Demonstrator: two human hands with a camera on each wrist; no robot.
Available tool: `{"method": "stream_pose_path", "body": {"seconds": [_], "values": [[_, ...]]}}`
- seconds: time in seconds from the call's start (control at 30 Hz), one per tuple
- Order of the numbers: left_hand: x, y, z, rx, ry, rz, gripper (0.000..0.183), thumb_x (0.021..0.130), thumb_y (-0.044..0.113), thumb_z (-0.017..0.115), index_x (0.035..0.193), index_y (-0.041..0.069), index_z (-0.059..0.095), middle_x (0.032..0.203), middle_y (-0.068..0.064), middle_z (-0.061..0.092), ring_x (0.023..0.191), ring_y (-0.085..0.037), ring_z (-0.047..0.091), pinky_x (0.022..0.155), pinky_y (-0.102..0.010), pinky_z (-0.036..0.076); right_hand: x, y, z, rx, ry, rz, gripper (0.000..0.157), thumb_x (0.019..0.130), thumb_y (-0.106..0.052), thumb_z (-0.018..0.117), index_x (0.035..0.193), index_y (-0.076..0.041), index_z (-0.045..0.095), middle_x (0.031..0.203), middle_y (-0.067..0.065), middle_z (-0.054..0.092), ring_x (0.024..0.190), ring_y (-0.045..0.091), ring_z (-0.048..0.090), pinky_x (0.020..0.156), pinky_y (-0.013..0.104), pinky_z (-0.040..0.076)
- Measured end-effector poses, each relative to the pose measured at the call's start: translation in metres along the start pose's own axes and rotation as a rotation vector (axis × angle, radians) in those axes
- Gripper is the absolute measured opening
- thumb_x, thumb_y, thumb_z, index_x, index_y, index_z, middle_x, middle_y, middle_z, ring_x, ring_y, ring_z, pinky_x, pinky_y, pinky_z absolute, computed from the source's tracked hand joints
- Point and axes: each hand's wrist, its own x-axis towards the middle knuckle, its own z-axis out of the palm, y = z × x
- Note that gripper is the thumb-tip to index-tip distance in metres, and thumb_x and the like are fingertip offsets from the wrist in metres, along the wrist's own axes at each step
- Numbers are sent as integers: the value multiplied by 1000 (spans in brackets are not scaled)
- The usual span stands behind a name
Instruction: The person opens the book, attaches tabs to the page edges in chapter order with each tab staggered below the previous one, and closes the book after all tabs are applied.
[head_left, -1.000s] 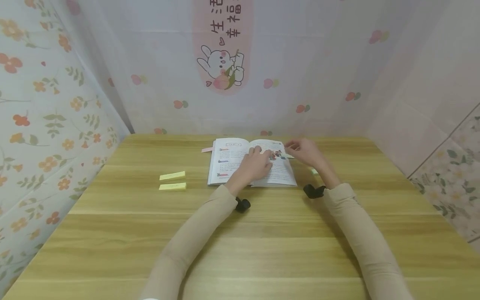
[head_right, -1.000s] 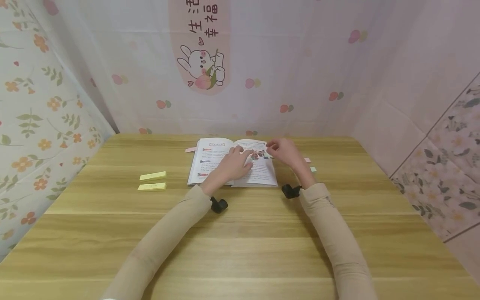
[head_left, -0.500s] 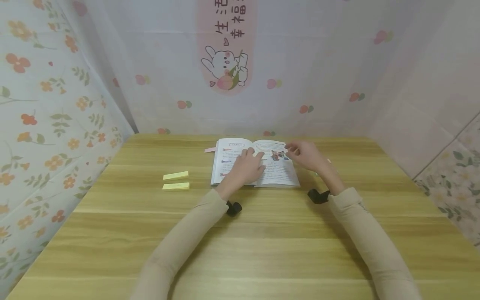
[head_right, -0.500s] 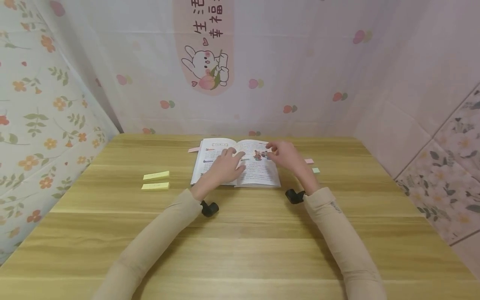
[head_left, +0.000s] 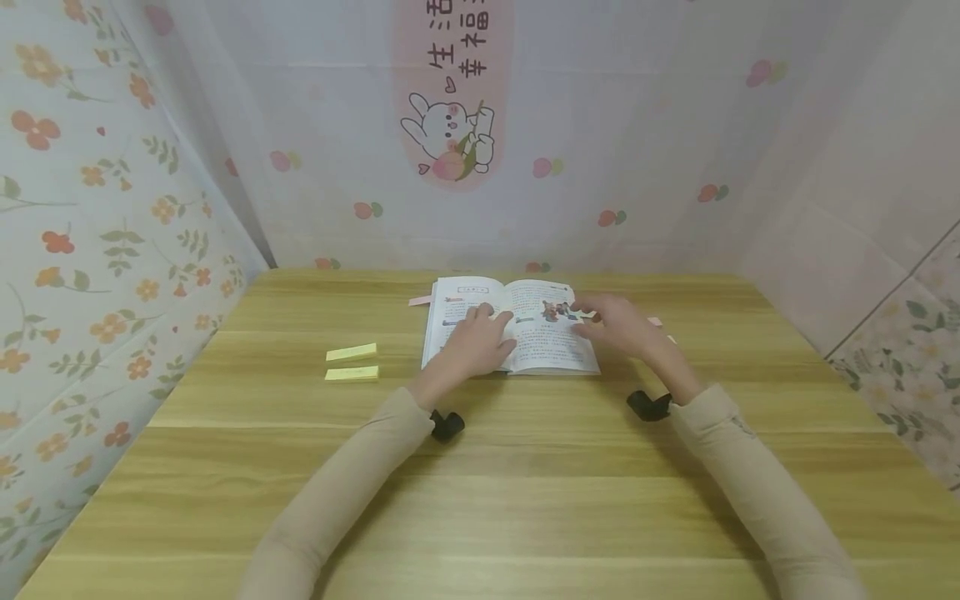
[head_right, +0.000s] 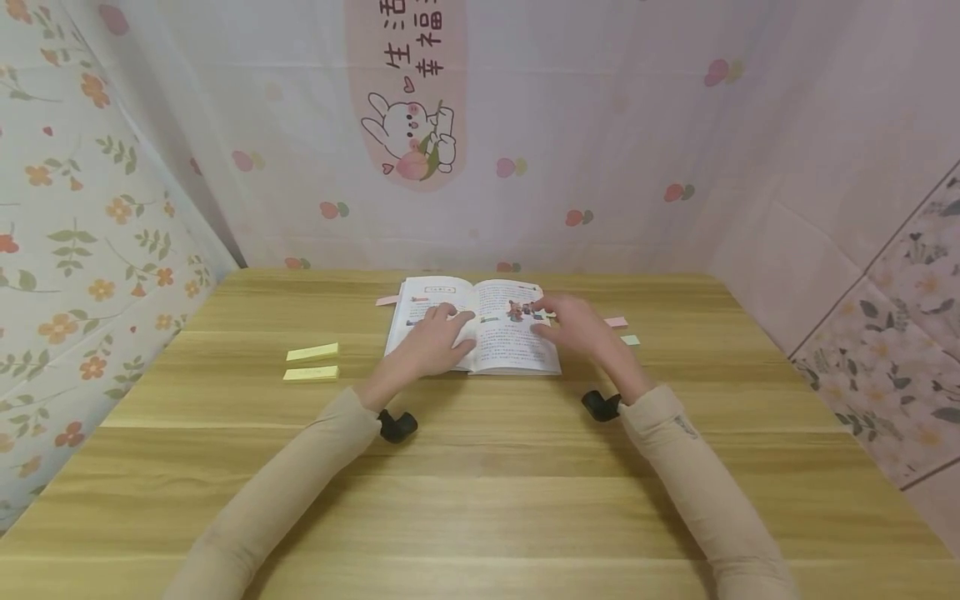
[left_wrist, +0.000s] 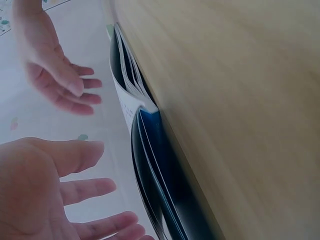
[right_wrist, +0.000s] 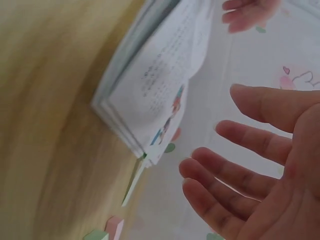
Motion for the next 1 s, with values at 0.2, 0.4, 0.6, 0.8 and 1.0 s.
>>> {"method": "stream_pose_path", "body": {"seconds": [0.2,0.4,0.6,0.8,1.0], "values": [[-9,-9,1,29,3,-20,51,105,31,53,149,6,48,140,-25,48,127,-39,47,101,-48,47,-8,0,5,4,-57,11,46,98,-21,67,135,6,59,136,26,58,116,45,59,99,58,46],[-19,-19,1,27,-4,-33,51,104,30,53,148,5,48,137,-26,48,125,-40,47,99,-50,47,-15,1,10,-19,-112,-5,62,96,-31,69,139,10,52,137,31,55,127,48,50,106,61,39],[-26,-28,0,9,-30,-31,40,103,29,53,135,4,55,125,-23,50,117,-39,46,92,-49,47,-21,6,17,-71,-135,-56,66,93,-37,73,138,8,53,135,28,57,127,46,50,107,59,39],[-31,-33,-1,6,-64,-27,38,103,29,55,131,3,56,118,-21,50,111,-36,46,89,-47,47,-24,12,24,-88,-122,-84,66,89,-38,77,134,6,56,134,25,58,124,42,51,105,57,40],[-34,-36,-2,-20,-138,-47,49,104,31,55,143,4,49,127,-24,48,110,-34,45,92,-48,47,-24,13,25,-94,-133,-98,67,88,-32,79,137,7,54,135,25,57,118,39,54,102,56,43]]}}
